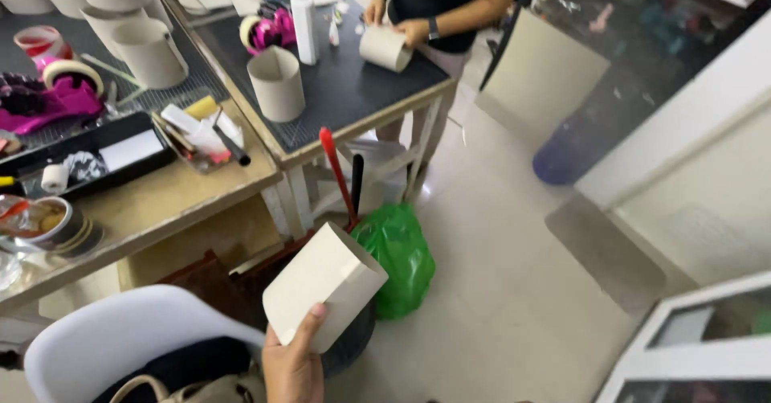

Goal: Assembling cardboard containers by applying glue to the edges and joining the pieces together.

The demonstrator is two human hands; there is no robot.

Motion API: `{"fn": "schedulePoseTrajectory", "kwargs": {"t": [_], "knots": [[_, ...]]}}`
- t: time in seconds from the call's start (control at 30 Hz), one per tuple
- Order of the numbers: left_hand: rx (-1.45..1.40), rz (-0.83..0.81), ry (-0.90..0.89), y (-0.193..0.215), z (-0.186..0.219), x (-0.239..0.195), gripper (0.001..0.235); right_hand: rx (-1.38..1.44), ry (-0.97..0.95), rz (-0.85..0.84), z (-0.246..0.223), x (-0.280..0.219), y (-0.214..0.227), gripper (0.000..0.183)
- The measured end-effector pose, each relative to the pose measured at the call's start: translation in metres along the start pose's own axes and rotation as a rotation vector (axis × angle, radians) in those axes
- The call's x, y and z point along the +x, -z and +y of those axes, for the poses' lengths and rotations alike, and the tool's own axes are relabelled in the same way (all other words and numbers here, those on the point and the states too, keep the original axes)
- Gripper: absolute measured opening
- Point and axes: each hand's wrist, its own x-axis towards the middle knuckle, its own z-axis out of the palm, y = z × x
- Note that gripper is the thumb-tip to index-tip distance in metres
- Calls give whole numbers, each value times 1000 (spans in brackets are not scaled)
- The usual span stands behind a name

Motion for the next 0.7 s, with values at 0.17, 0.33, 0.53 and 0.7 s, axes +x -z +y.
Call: {"fn": "schedulePoseTrajectory", "kwargs": {"t": [0.17, 0.33, 0.53, 0.7], "knots": [[10, 13, -311, -13, -4, -1, 72, -30, 78, -181, -4, 54, 30, 25], [173, 299, -528, 23, -17, 3, 71, 0, 308, -281, -101, 100, 4, 25], [384, 436, -541, 54, -4, 43, 80, -47, 328, -679, -173, 121, -67, 29], [294, 483, -609, 40, 36, 71, 77, -29, 656, -717, -190, 177, -109, 27]]}}
